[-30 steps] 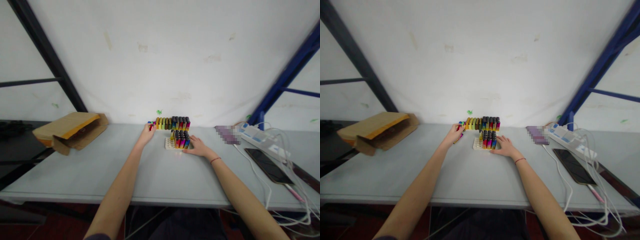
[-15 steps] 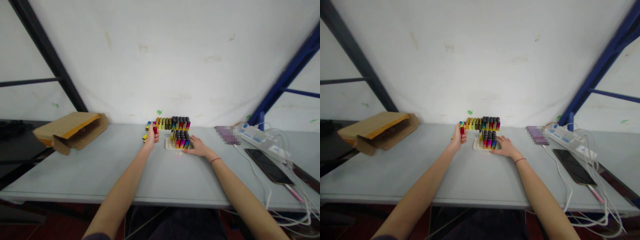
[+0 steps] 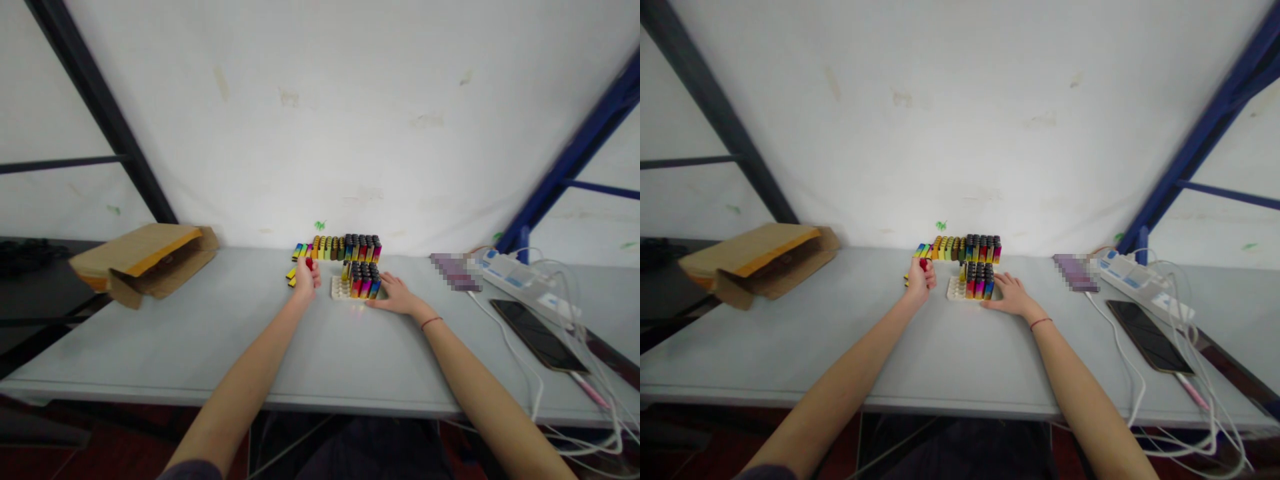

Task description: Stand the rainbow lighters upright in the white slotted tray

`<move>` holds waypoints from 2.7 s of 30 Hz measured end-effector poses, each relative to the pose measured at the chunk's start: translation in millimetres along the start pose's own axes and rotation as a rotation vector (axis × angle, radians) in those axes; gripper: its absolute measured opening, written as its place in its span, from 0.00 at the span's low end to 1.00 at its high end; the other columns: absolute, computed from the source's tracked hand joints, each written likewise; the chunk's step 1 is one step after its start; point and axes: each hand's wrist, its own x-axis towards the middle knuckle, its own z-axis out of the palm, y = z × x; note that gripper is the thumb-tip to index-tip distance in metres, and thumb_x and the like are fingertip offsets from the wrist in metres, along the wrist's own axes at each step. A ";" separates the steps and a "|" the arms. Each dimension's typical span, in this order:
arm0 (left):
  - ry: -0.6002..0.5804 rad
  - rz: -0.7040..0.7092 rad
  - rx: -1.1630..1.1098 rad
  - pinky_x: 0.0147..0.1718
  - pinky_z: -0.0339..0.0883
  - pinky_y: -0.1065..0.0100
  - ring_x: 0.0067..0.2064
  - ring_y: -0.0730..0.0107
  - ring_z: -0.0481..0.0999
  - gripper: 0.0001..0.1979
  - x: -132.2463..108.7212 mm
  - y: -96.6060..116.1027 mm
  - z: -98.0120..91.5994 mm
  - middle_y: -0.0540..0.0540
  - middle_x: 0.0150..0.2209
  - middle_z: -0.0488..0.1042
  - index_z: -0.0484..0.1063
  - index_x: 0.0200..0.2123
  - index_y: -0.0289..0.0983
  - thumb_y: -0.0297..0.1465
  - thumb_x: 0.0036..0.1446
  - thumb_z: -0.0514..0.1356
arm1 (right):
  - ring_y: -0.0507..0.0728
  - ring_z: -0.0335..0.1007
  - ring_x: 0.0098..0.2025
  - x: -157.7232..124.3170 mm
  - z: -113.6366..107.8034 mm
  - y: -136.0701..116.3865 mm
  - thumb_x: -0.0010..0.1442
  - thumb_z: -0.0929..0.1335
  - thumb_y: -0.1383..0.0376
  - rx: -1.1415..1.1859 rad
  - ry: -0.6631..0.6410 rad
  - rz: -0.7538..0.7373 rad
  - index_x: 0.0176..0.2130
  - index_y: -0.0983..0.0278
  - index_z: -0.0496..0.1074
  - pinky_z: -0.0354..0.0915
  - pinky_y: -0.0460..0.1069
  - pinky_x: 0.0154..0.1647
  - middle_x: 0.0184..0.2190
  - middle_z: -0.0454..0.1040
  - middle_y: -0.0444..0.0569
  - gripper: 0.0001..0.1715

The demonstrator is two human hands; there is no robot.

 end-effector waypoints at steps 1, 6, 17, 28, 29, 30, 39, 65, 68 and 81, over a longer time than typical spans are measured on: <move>-0.002 0.002 -0.009 0.12 0.35 0.75 0.12 0.81 0.41 0.21 -1.1 -0.9 1.0 0.59 0.12 0.44 0.50 0.19 0.41 0.44 0.60 0.48 | 0.75 0.46 0.72 0.1 0.4 0.4 0.55 0.65 0.33 -0.001 -0.002 0.000 0.70 0.64 0.57 0.46 0.68 0.70 0.69 0.57 0.60 0.58; -0.022 0.023 -0.047 0.12 0.38 0.75 0.12 0.81 0.42 0.24 -5.2 -4.6 3.5 0.60 0.12 0.44 0.51 0.19 0.41 0.50 0.59 0.51 | 0.75 0.46 0.72 0.4 1.8 2.0 0.54 0.65 0.32 0.000 -0.003 0.002 0.69 0.66 0.58 0.46 0.68 0.71 0.69 0.57 0.62 0.59; -0.005 -0.005 -0.109 0.12 0.36 0.75 0.12 0.80 0.41 0.20 -3.5 -2.4 1.3 0.59 0.12 0.43 0.50 0.19 0.41 0.42 0.61 0.48 | 0.75 0.44 0.72 0.3 2.8 3.2 0.53 0.65 0.32 0.011 -0.014 0.024 0.70 0.67 0.56 0.44 0.67 0.71 0.70 0.55 0.61 0.61; -0.206 0.348 0.338 0.23 0.61 0.73 0.20 0.75 0.65 0.17 -4.9 -14.4 5.6 0.57 0.20 0.65 0.60 0.32 0.41 0.48 0.61 0.57 | 0.75 0.44 0.72 -0.2 -2.3 -1.6 0.54 0.65 0.32 0.015 -0.026 0.012 0.70 0.66 0.56 0.45 0.69 0.71 0.70 0.56 0.62 0.60; -0.247 0.431 0.412 0.28 0.65 0.72 0.24 0.73 0.70 0.15 -5.3 -15.2 4.7 0.55 0.23 0.68 0.63 0.33 0.41 0.46 0.61 0.57 | 0.75 0.45 0.72 -0.3 -2.5 -1.9 0.54 0.65 0.32 0.015 -0.024 0.006 0.70 0.65 0.57 0.45 0.68 0.71 0.70 0.56 0.61 0.59; -0.282 0.508 0.479 0.34 0.68 0.71 0.30 0.71 0.73 0.13 -5.6 -15.8 3.9 0.52 0.27 0.71 0.65 0.34 0.40 0.44 0.62 0.58 | 0.75 0.45 0.72 -0.5 -2.6 -2.1 0.54 0.65 0.32 0.015 -0.022 0.003 0.70 0.64 0.57 0.45 0.68 0.70 0.70 0.56 0.60 0.58; -0.394 0.645 0.701 0.45 0.69 0.67 0.42 0.66 0.77 0.10 1.2 -22.9 -0.2 0.45 0.43 0.77 0.74 0.41 0.38 0.36 0.60 0.59 | 0.75 0.47 0.72 -0.7 -1.8 -1.6 0.55 0.65 0.33 0.016 -0.009 -0.003 0.70 0.63 0.57 0.46 0.68 0.70 0.69 0.57 0.61 0.58; -0.367 0.726 0.895 0.45 0.71 0.65 0.40 0.64 0.77 0.14 1.2 -27.5 -5.3 0.45 0.41 0.78 0.77 0.47 0.42 0.30 0.58 0.61 | 0.74 0.48 0.71 0.2 -1.2 -1.5 0.55 0.65 0.34 0.009 -0.005 -0.018 0.70 0.65 0.57 0.47 0.68 0.69 0.69 0.57 0.61 0.57; -0.326 0.774 1.066 0.51 0.68 0.62 0.45 0.60 0.77 0.14 0.4 -20.6 -6.5 0.43 0.44 0.79 0.76 0.48 0.42 0.30 0.60 0.58 | 0.74 0.49 0.71 0.4 -1.3 -1.6 0.55 0.65 0.34 0.008 -0.003 -0.021 0.69 0.65 0.59 0.48 0.67 0.69 0.69 0.58 0.61 0.56; 0.134 0.456 1.899 0.50 0.61 0.44 0.57 0.38 0.67 0.15 -1.7 7.6 -31.8 0.29 0.54 0.73 0.78 0.46 0.36 0.36 0.62 0.56 | 0.75 0.46 0.72 -1.3 -3.4 -3.3 0.54 0.65 0.33 0.012 -0.012 0.004 0.70 0.62 0.58 0.44 0.69 0.71 0.70 0.57 0.59 0.57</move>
